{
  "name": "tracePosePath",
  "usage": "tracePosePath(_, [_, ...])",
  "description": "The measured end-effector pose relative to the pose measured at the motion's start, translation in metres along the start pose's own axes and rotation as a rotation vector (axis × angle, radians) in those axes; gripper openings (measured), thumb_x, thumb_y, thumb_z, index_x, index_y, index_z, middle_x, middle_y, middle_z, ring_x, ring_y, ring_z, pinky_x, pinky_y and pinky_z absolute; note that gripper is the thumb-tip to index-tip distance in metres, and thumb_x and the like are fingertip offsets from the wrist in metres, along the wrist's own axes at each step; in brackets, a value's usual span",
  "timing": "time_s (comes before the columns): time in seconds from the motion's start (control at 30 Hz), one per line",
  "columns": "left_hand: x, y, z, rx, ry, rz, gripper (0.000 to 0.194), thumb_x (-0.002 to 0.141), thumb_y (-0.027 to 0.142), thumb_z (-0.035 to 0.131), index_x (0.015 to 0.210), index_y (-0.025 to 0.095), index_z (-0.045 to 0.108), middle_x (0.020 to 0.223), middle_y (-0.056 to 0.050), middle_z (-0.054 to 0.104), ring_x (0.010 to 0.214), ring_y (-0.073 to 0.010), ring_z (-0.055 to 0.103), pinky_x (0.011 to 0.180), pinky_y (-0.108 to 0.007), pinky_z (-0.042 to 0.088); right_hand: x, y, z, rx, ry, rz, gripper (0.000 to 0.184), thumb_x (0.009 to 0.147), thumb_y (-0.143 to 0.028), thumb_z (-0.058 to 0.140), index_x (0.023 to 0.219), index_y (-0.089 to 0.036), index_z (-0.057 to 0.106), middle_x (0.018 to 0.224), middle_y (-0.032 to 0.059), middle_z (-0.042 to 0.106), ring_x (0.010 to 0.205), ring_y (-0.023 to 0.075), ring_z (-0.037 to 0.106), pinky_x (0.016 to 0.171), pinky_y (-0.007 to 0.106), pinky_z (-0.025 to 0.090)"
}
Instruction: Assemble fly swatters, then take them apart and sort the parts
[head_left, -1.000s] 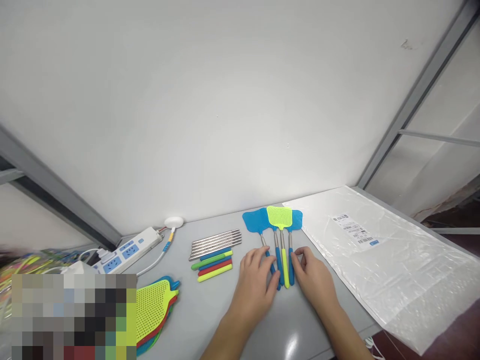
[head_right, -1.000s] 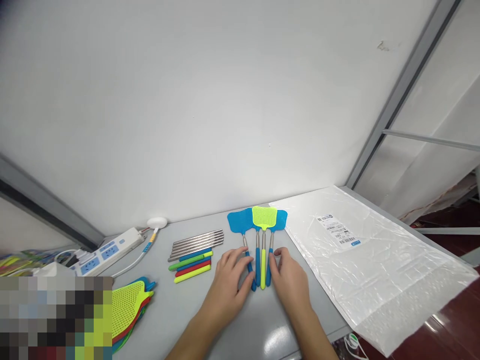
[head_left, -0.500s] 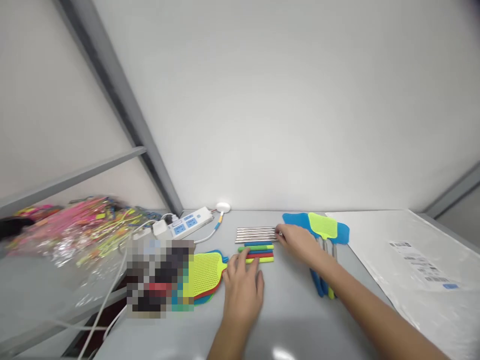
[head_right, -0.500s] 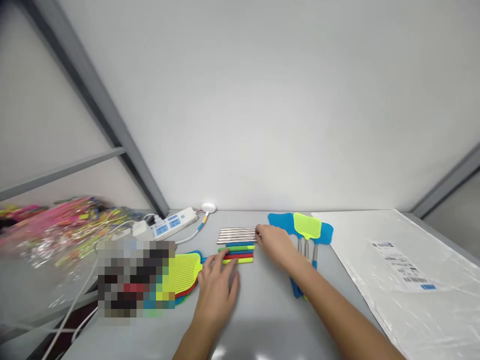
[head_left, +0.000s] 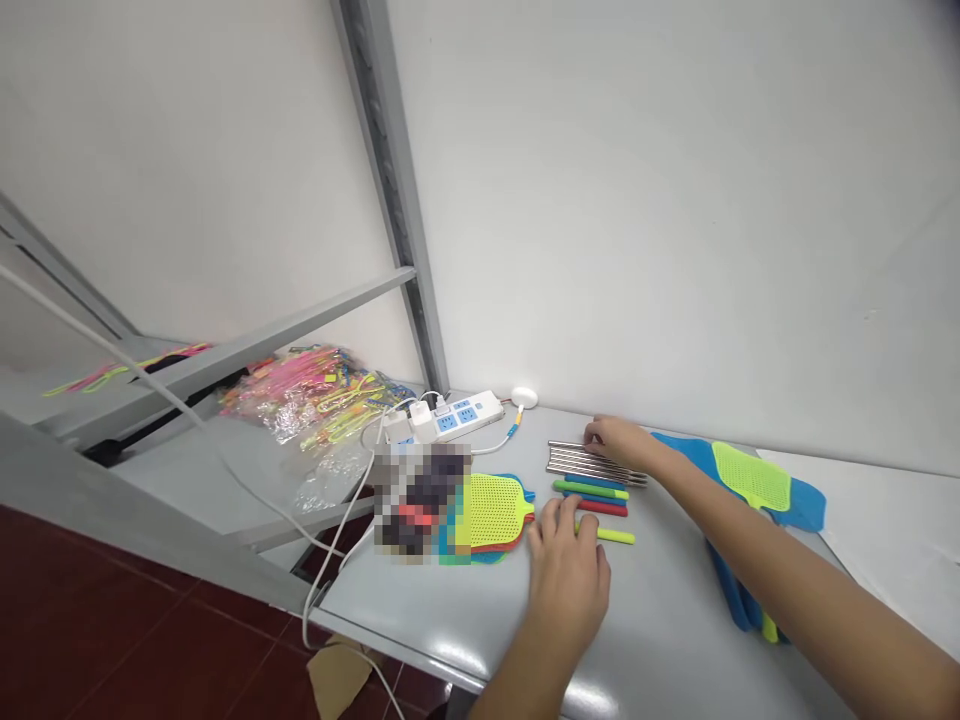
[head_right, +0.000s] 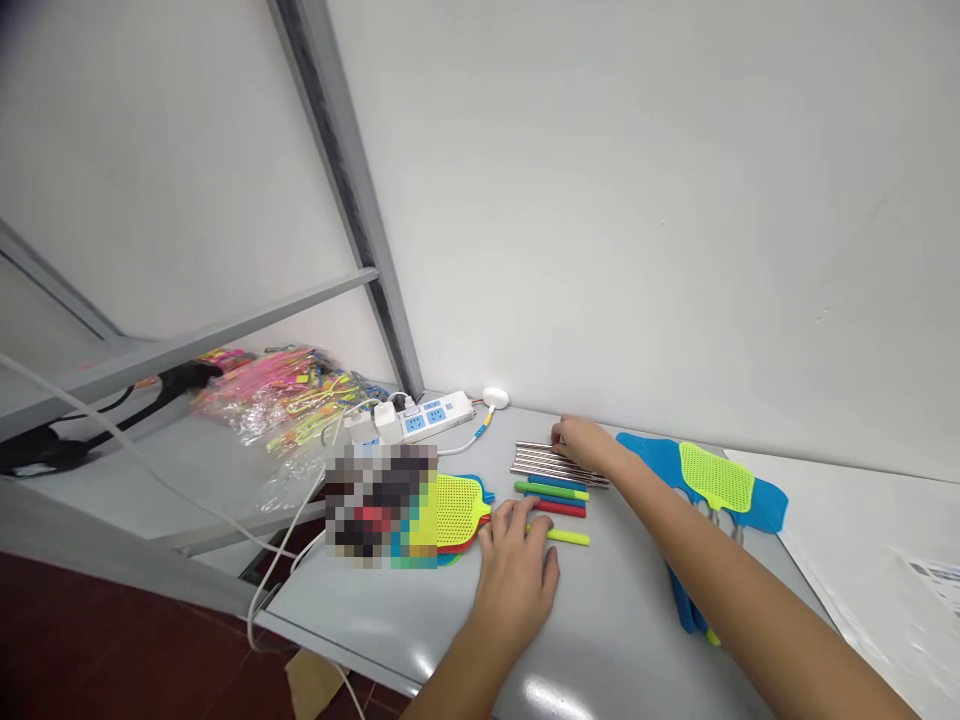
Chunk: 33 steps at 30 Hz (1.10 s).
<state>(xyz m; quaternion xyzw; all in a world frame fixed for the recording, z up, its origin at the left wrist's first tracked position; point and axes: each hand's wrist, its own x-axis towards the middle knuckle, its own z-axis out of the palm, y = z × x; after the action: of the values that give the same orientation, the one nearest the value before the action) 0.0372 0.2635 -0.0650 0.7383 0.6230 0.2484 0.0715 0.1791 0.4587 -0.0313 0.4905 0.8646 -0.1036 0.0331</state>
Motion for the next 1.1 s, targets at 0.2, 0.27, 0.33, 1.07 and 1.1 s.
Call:
tracePosePath(0.2, [-0.003,-0.001,0.001,-0.018,-0.011,0.062,0.01,0.084,0.02,0.057,0.093,0.023,0.06,0.133,-0.007,0.051,0.123,-0.0328,0.041,0.091,-0.054,0.038,-0.013,-0.006,0.002,0.038,0.172,-0.009,0.027,0.095,-0.033,0.054,0.115,-0.015,0.059,0.112,0.0091,0.063,0.096,0.0201,0.063,0.083,0.039,0.052])
tracePosePath(0.27, [-0.003,-0.001,0.0,-0.035,-0.009,0.081,0.007,0.084,0.019,0.058,0.09,0.023,0.06,0.135,-0.007,0.05,0.124,-0.0335,0.039,0.093,-0.055,0.036,-0.029,-0.01,-0.003,0.08,0.253,0.02,0.022,0.098,-0.028,0.045,0.109,-0.014,0.058,0.095,0.0084,0.067,0.084,0.0196,0.064,0.074,0.034,0.05])
tracePosePath(0.33, [-0.003,-0.001,0.0,-0.089,-0.011,0.102,0.008,0.086,0.017,0.057,0.09,0.022,0.06,0.134,-0.007,0.052,0.124,-0.033,0.041,0.094,-0.055,0.035,-0.055,-0.015,-0.009,0.134,0.342,0.052,0.023,0.1,-0.027,0.036,0.108,-0.016,0.054,0.085,0.0073,0.067,0.074,0.0195,0.063,0.066,0.03,0.045])
tracePosePath(1.07, [-0.045,-0.003,-0.018,-0.267,-0.048,0.302,0.037,0.1,0.042,0.036,0.075,0.021,0.052,0.065,0.001,0.053,0.061,-0.0146,0.049,0.059,-0.026,0.031,-0.269,-0.057,0.046,-0.22,0.774,-0.045,0.029,0.098,-0.037,0.047,0.083,-0.02,0.064,0.069,0.001,0.055,0.063,0.0141,0.05,0.059,0.029,0.027])
tracePosePath(1.1, [-0.046,-0.002,-0.017,-0.251,-0.055,0.339,0.037,0.099,0.042,0.037,0.075,0.021,0.054,0.066,0.0,0.055,0.063,-0.0151,0.051,0.06,-0.026,0.031,-0.273,-0.059,0.046,-0.254,0.766,-0.055,0.029,0.098,-0.037,0.047,0.081,-0.02,0.063,0.068,0.0008,0.055,0.063,0.0141,0.05,0.059,0.029,0.027])
